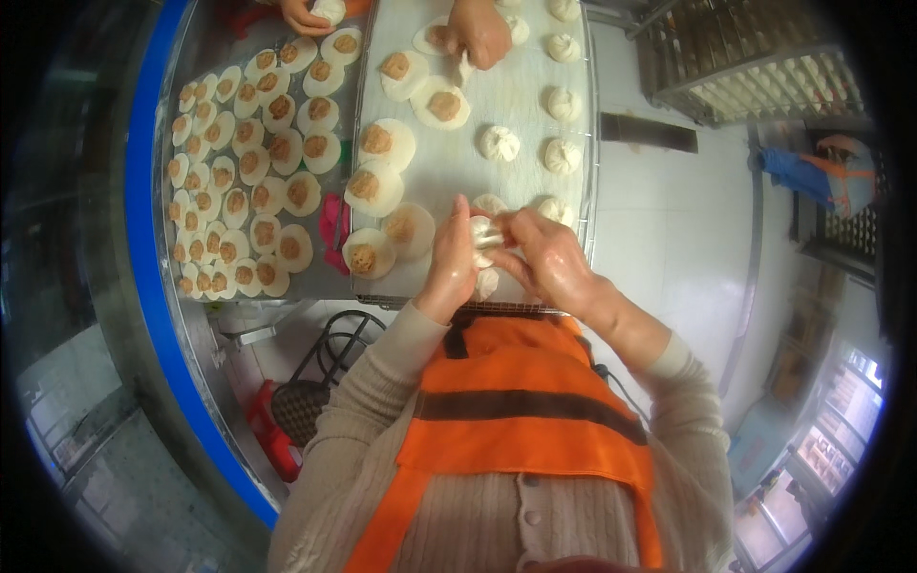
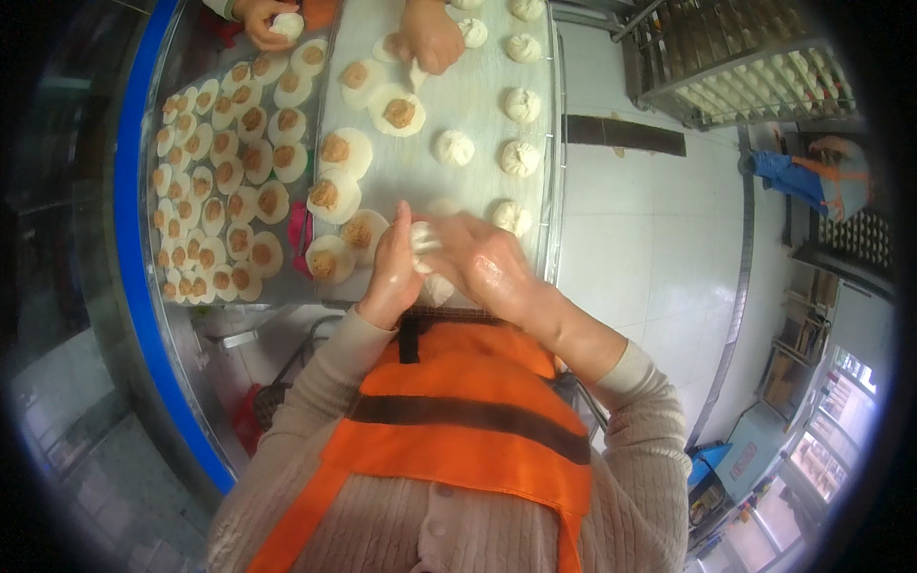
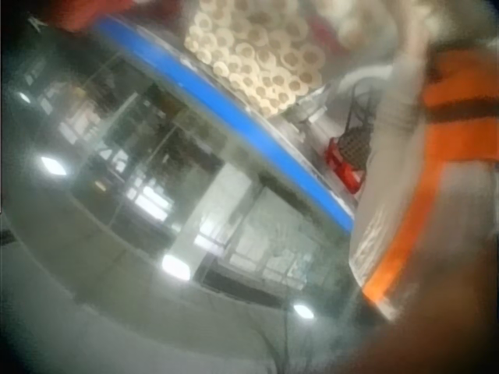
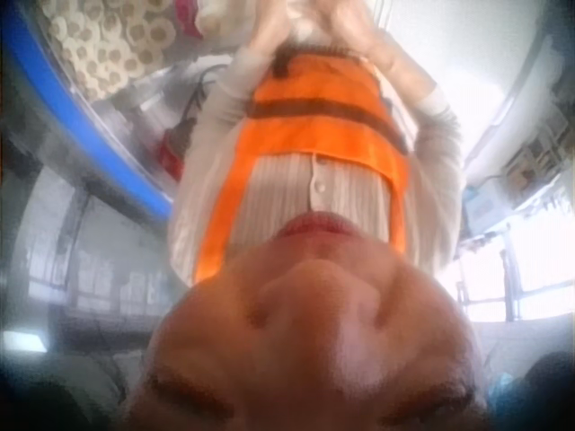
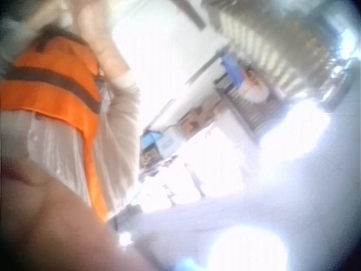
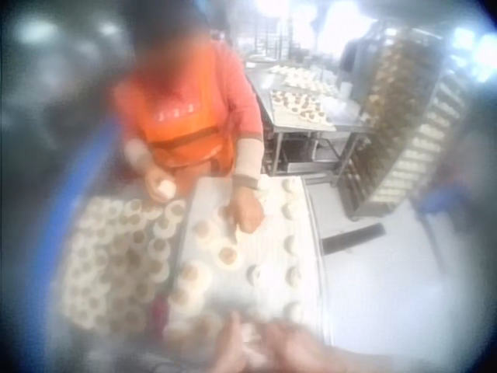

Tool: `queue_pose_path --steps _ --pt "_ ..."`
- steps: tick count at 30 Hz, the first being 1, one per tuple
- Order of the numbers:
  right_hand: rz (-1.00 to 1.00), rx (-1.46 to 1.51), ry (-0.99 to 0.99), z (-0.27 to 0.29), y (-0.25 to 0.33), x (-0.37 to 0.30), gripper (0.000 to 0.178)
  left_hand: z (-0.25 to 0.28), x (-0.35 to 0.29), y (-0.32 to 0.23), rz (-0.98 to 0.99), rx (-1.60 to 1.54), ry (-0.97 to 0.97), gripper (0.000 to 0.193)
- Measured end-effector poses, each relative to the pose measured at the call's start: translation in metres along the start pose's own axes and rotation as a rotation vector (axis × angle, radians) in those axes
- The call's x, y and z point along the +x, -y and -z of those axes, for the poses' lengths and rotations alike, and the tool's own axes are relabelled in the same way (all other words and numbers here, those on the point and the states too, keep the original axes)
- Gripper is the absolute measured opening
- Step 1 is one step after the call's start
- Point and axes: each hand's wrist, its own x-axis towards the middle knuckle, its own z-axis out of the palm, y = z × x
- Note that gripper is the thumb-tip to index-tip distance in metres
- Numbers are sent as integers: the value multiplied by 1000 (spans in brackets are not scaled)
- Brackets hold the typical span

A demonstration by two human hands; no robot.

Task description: The person repeatedly picks up round dough discs, places a portion of filling in the center, and pleats the edges to seal the buns. The finished buns are placed on a metal tray. The process is repeated continuously throughout the clip.

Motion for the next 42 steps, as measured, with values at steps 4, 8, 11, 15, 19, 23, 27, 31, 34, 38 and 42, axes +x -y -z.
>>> queue_pose_path --steps 4,8,11,15,19,23,27,31,34,38,42 --pt "-22 34 -33 1 -13 11 50 -11 16 -3 -56 -35 -2 58" --pt "-73 18 -52 0 -66 47 56 0 43 -24 -236 13 -121 56" --pt "-227 -99 -145 2 -135 93 48 22 80 -56 -428 527 -204 53" --pt "-251 -400 -68 -15 -194 121 46 29 142 -70 -394 898 -303 53" --pt "-222 -358 -160 -22 -205 113 49 17 177 -54 -646 1084 -604 49" --pt "-276 -307 -166 -17 -197 114 45 12 181 -65 -496 309 -305 47" --pt "-379 -420 -91 -20 -192 123 37 5 182 -76 -468 638 -409 46" --pt "-441 -464 -85 -25 -190 125 35 0 193 -66 -588 1043 -516 52" --pt "-376 -449 -141 -18 -185 121 43 8 194 -61 -688 855 -421 46" --pt "-397 -62 -414 2 -167 103 50 29 166 -63 -413 217 -134 44" --pt "-553 438 -495 -2 -131 71 37 47 118 -68 -104 -500 84 42"
